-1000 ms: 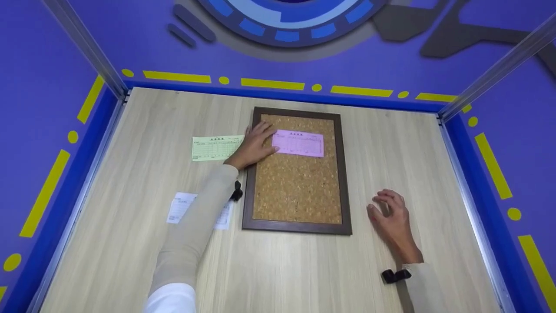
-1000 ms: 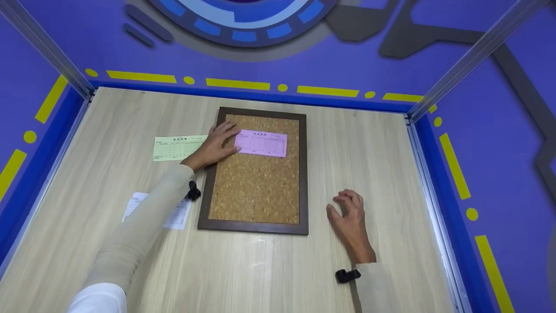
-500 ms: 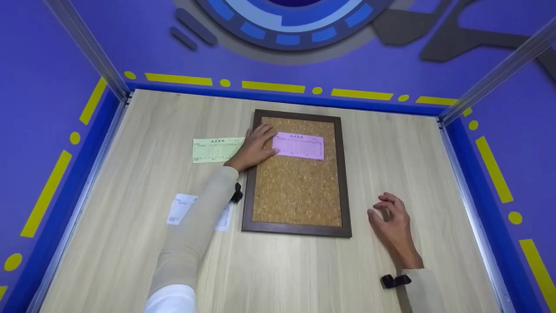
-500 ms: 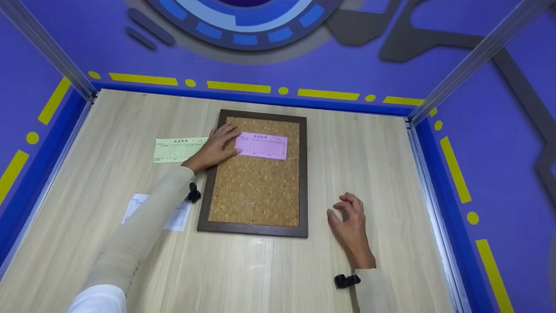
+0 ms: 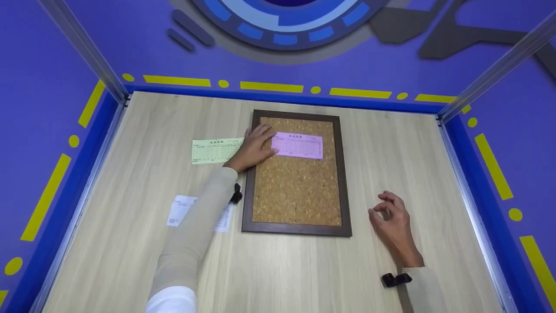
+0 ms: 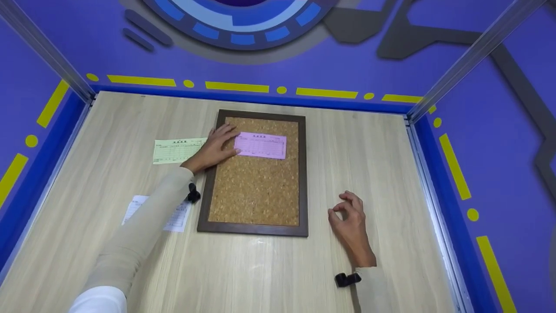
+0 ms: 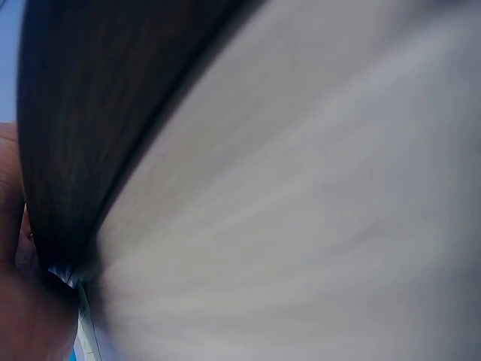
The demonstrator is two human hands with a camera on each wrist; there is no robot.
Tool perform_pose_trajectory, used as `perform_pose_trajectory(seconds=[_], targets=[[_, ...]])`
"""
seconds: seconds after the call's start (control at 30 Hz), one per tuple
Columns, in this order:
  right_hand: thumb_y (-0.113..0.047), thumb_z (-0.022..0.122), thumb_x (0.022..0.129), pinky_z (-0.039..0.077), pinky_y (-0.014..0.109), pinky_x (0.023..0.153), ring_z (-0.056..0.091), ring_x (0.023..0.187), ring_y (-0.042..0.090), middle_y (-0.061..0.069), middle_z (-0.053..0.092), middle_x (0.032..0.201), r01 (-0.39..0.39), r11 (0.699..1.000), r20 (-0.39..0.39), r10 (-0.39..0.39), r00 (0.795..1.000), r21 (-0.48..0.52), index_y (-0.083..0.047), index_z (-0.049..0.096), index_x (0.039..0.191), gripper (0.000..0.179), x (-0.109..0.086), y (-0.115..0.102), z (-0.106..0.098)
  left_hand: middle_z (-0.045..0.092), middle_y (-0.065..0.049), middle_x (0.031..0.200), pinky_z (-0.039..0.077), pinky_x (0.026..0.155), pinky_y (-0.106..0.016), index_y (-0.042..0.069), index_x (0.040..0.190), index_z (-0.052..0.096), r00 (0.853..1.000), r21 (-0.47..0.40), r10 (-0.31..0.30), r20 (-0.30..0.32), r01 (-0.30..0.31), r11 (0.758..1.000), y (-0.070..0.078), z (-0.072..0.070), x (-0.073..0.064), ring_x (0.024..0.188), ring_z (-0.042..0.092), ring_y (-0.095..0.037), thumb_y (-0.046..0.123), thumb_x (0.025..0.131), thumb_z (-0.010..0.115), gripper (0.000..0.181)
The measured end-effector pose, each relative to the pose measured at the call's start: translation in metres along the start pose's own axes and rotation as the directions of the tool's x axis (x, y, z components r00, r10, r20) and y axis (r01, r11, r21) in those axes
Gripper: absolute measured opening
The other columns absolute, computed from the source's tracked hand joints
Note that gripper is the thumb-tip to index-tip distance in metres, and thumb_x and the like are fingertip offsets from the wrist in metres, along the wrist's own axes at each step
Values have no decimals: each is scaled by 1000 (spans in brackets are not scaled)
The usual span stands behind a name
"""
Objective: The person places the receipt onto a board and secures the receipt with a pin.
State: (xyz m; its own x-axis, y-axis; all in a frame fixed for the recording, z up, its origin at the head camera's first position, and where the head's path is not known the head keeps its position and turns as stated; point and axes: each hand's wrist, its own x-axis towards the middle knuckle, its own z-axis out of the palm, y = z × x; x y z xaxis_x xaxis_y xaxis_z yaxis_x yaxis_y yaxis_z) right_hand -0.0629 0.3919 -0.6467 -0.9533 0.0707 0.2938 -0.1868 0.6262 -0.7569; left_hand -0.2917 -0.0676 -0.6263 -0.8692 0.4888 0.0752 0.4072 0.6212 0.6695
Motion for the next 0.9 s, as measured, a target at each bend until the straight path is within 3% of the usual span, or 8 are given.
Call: perform_pose_trajectory(seconds=[0.4, 0.77, 0.9], targets=[[7, 84, 92, 31, 6, 114, 48, 148, 42, 23, 64, 140, -19, 1000, 35, 20, 999, -25, -3, 75, 88, 15, 0, -4, -1, 35, -16, 177, 3, 134, -66, 7, 164, 52, 1000, 7, 7, -5, -7, 1000, 1, -1, 0, 169, 18, -35, 37, 106, 72, 69], [6, 79, 98, 37, 5, 111, 47, 148, 31, 19, 66, 138, -117, 991, 46, 115, 992, 64, 5, 77, 94, 4, 7, -12, -3, 34, -16, 177, 4, 133, -68, 6, 164, 51, 1000, 15, 21, -12, -21, 1000, 0, 1, 2, 169, 18, -35, 37, 105, 72, 69], [6, 79, 97, 38, 6, 112, 51, 144, 32, 21, 67, 135, -96, 990, 31, 93, 995, 101, 3, 78, 94, 5, 13, -16, 0, 34, -16, 177, 4, 132, -70, 6, 164, 51, 1000, 14, 22, -12, -22, 1000, -1, 1, 1, 169, 18, -36, 37, 105, 72, 70]])
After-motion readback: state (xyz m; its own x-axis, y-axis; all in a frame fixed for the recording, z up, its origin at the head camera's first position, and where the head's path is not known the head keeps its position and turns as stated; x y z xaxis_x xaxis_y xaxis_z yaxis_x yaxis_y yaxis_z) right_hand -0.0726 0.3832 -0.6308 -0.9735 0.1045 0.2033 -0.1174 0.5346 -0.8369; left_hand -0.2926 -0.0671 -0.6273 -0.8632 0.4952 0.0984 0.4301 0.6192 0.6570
